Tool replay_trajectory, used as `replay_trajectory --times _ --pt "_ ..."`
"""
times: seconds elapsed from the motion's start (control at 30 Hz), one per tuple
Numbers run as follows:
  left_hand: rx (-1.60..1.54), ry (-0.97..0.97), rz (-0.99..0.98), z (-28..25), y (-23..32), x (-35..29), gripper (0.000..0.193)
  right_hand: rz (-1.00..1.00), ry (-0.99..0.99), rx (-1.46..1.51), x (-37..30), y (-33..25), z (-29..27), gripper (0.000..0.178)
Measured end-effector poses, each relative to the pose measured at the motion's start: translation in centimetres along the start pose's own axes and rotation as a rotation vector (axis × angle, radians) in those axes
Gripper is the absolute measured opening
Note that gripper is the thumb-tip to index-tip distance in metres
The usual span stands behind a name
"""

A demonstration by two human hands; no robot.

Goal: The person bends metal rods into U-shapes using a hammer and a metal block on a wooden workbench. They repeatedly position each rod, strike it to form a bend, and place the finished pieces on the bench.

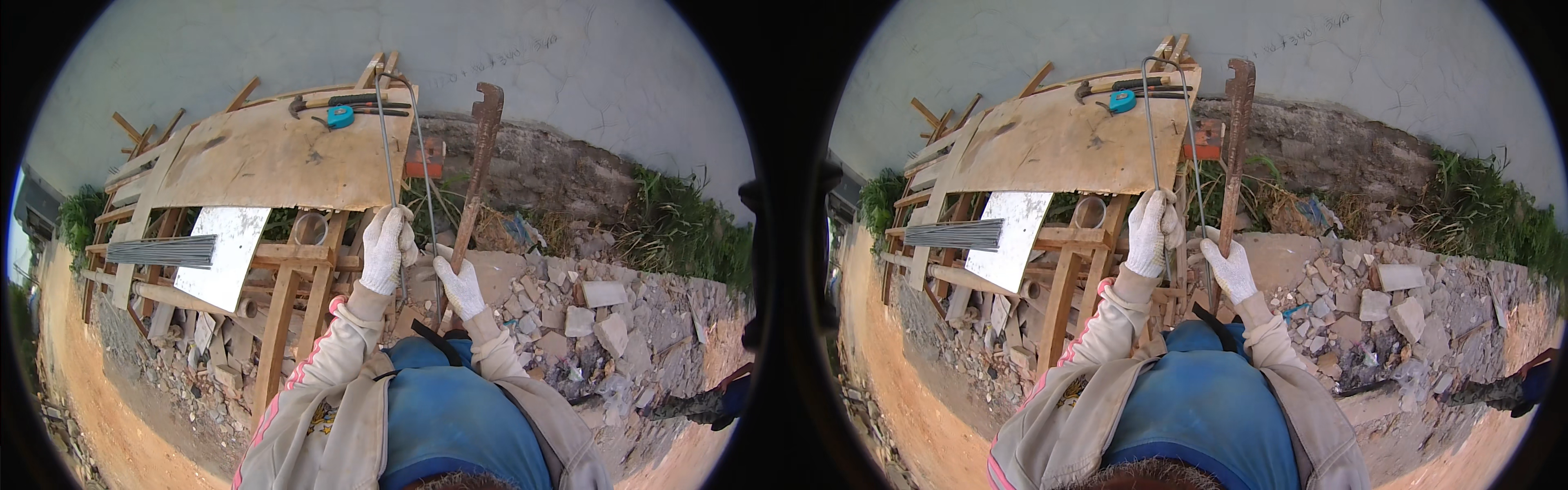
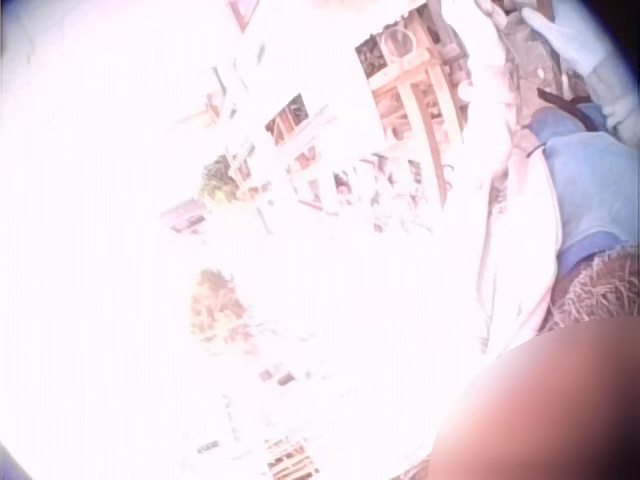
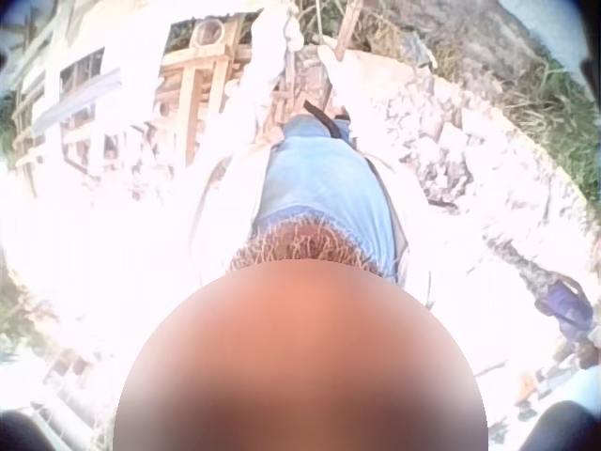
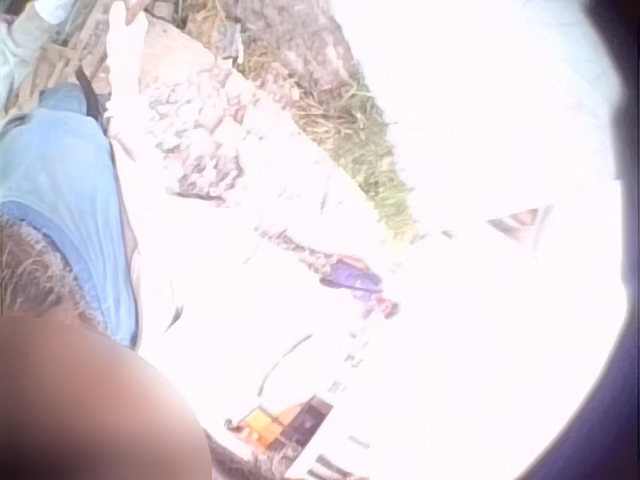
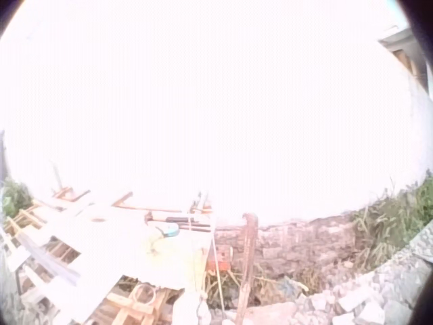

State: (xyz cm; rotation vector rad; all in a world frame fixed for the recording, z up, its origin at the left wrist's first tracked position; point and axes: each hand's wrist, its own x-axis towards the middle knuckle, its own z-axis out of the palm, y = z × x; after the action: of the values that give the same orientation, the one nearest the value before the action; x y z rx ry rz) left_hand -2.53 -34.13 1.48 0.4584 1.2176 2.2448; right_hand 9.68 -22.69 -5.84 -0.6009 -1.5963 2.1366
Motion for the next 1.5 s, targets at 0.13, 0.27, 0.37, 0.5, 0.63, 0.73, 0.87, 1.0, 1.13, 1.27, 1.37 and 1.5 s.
replay_trajectory --times 0.13,0.27,0.37,0.5,0.63,0.73,0.87,1.0,1.13,1.27,1.37,1.5 --pt "0.029 0.107 0.118 0.4 -1.3 0.6 0.030 0.139 -0.050 0.048 -0.1 -2.2 -0.4 0.042" --pt "0.321 0.228 0.187 -1.0 -3.7 3.0 0.033 0.135 0.022 -0.029 2.3 -4.1 -2.8 0.029" --pt "0.524 0.191 0.153 -2.2 -6.1 4.5 0.036 0.079 -0.011 -0.211 5.4 -5.8 -5.6 0.026" --pt "0.620 0.181 0.127 -1.5 -8.4 6.6 0.039 0.067 -0.124 -0.398 10.5 -9.2 -9.4 0.024" --pt "0.689 0.168 0.162 1.1 -9.1 9.2 0.040 0.057 -0.276 -0.626 17.3 -13.5 -12.2 0.026" --pt "0.144 0.173 -0.130 3.6 -10.2 11.3 0.035 0.100 -0.388 -0.721 22.4 -15.9 -13.6 0.026" --pt "0.135 0.237 -0.154 5.2 -11.7 13.3 0.032 0.179 -0.504 -0.801 27.7 -16.5 -14.7 0.028" --pt "0.479 0.293 -0.102 5.4 -11.3 13.4 0.038 0.220 -0.614 -0.756 31.0 -15.4 -15.1 0.029" --pt "1.128 0.509 0.061 5.0 -8.1 12.7 0.047 0.256 -0.651 -0.688 32.8 -13.3 -13.6 0.028" --pt "1.110 0.753 0.324 2.3 -4.4 15.4 0.038 0.264 -0.652 -0.656 33.4 -11.9 -11.7 0.026" --pt "1.398 0.799 0.377 -1.7 -2.3 19.1 0.042 0.249 -0.662 -0.600 33.9 -11.4 -10.2 0.026" --pt "1.634 0.770 0.293 -6.6 -1.5 23.7 0.057 0.245 -0.648 -0.639 34.4 -11.2 -8.6 0.028"
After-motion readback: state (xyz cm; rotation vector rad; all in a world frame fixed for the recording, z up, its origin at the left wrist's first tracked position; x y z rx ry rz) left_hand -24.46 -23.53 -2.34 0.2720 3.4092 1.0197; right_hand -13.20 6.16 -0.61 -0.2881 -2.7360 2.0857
